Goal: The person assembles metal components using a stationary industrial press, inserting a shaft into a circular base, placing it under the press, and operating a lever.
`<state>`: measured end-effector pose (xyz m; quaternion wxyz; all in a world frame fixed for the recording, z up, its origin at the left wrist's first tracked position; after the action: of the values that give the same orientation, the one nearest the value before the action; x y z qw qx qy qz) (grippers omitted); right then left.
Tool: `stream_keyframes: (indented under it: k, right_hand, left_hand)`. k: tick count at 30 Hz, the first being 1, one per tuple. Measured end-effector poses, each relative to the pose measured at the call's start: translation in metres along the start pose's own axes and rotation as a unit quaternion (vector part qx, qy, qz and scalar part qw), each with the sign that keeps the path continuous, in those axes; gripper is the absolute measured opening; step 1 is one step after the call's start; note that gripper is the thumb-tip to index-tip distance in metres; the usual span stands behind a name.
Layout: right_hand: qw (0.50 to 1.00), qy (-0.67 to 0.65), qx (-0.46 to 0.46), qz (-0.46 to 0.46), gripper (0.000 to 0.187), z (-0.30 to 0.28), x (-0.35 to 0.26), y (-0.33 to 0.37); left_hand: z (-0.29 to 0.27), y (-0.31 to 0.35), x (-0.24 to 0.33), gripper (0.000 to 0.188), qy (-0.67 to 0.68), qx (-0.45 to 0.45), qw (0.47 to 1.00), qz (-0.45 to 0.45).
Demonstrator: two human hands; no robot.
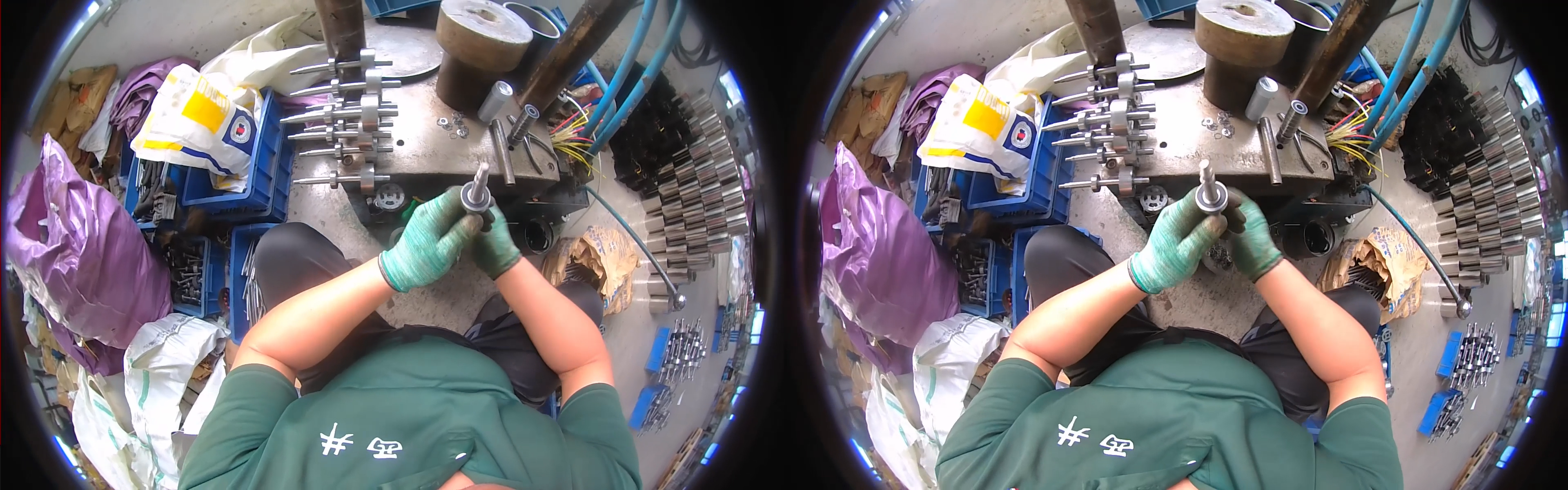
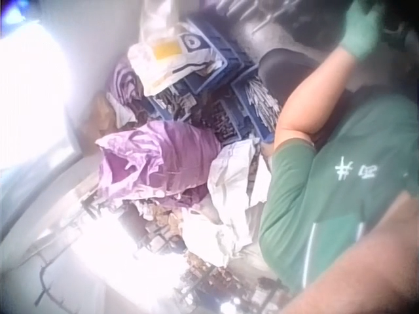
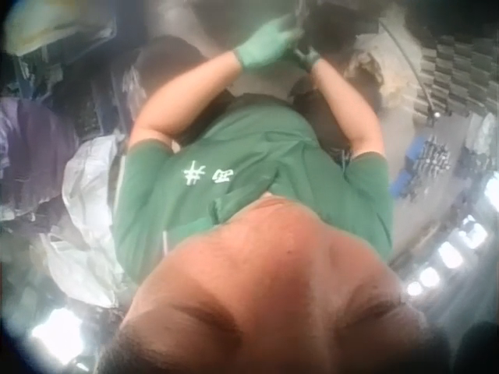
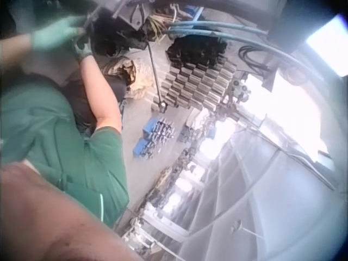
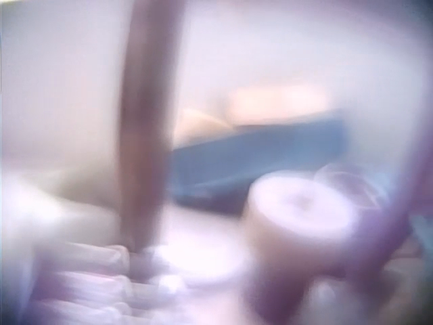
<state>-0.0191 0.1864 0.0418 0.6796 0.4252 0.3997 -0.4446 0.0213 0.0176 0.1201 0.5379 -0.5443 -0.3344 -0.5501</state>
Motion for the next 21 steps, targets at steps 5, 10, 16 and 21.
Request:
stream_keyframes:
  k: [5,10,16,21]
  right_hand:
    - [0.996,0.049,0.004,0.072,0.037,-0.089,0.016,-0.015]
    - [0.988,0.122,-0.048,0.077,0.033,-0.058,0.04,-0.008]
    - [0.969,0.177,-0.08,0.152,0.03,-0.027,0.055,0.0]
    - [0.962,0.146,0.009,0.231,0.028,-0.059,0.014,0.029]
  left_hand:
    - [0.002,0.005,0.005,0.042,0.007,-0.019,0.996,0.083]
    - [0.005,0.005,-0.001,0.041,-0.009,-0.037,0.995,0.09]
    - [0.006,0.005,0.002,0.035,0.043,-0.023,0.997,-0.067]
    - [0.029,0.006,-0.031,0.027,0.133,-0.062,0.938,-0.315]
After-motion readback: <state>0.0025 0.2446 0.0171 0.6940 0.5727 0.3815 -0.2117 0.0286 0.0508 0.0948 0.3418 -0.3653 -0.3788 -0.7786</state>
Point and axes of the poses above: each hand's wrist, its own y-axis away from the middle knuckle, its own z-axis out of the palm, x = y × z, the point moved 2 cm from there along -y, towards the middle knuckle, and after that the axes turned 8 degrees about x, right-handed, at the moved point
